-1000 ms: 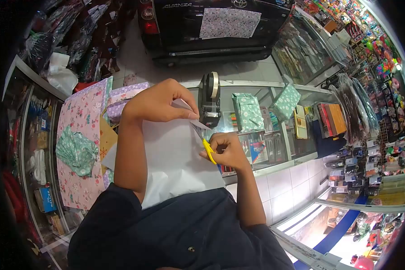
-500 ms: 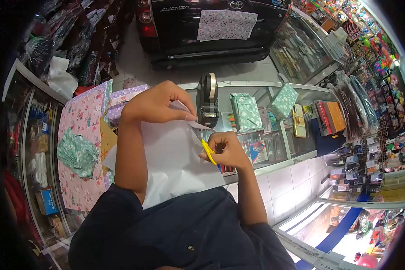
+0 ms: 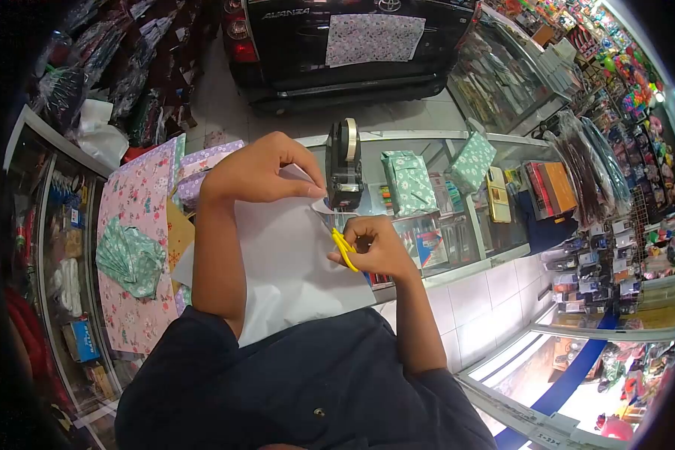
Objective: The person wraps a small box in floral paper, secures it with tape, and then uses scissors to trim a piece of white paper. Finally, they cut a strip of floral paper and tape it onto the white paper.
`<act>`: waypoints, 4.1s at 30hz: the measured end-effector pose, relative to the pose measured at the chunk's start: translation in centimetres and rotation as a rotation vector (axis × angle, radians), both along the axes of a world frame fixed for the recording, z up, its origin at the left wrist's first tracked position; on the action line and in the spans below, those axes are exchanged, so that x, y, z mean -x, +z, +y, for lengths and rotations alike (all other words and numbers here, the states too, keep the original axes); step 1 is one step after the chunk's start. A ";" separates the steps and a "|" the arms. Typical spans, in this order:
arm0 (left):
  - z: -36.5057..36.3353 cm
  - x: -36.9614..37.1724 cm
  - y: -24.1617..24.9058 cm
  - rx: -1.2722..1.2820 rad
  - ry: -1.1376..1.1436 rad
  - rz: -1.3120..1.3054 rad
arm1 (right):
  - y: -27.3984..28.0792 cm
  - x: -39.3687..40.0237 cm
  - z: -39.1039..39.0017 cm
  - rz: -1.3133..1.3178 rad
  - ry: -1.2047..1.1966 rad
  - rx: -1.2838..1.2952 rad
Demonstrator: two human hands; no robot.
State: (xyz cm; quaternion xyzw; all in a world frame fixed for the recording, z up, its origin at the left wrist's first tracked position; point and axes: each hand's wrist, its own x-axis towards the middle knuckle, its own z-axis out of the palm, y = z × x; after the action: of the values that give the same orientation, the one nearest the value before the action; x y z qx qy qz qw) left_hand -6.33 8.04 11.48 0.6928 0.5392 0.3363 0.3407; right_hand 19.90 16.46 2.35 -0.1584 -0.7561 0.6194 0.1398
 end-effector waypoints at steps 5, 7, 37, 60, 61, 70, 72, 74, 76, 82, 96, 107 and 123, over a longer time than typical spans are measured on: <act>-0.1 0.0 0.0 -0.023 0.011 -0.006 | -0.7 0.1 0.1 0.036 0.032 -0.062; -0.1 0.0 0.1 -0.015 0.014 0.004 | -0.5 0.1 0.0 0.026 0.025 -0.005; -0.3 -0.4 0.8 0.024 0.064 0.084 | 0.2 0.3 0.1 -0.017 0.010 -0.108; -1.7 0.7 1.3 0.015 0.159 0.009 | 0.0 0.5 0.4 0.050 0.051 -0.193; -1.8 0.7 1.2 0.015 0.159 0.009 | 0.0 0.5 0.4 0.056 0.044 -0.189; -1.7 0.7 1.2 -0.005 0.162 0.024 | 0.4 0.5 0.5 0.080 0.035 -0.138; -1.6 0.5 1.3 0.016 0.139 0.003 | 0.5 0.6 0.6 0.080 0.062 -0.125; -1.6 0.3 1.3 0.001 0.135 0.015 | 0.4 0.8 0.5 0.088 0.049 -0.125; -1.6 0.3 1.4 -0.008 0.137 0.033 | 0.6 0.9 0.5 0.086 0.048 -0.134; -1.6 0.5 1.2 0.002 0.114 -0.033 | 0.4 0.9 0.4 0.086 0.044 -0.170; -1.7 0.5 1.6 0.045 0.122 0.019 | 0.2 1.0 0.2 0.075 0.023 -0.082; -1.7 0.5 1.6 0.058 0.120 0.024 | 0.7 1.3 -0.2 0.100 0.026 -0.051; -1.7 0.4 1.4 -0.011 0.120 -0.001 | 0.3 1.4 0.8 0.101 0.054 -0.158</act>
State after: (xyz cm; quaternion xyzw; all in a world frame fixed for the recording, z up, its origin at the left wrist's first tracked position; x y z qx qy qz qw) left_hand -6.73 6.38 12.85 0.6610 0.5775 0.3596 0.3165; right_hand 18.49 17.31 2.60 -0.0949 -0.7987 0.5684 0.1733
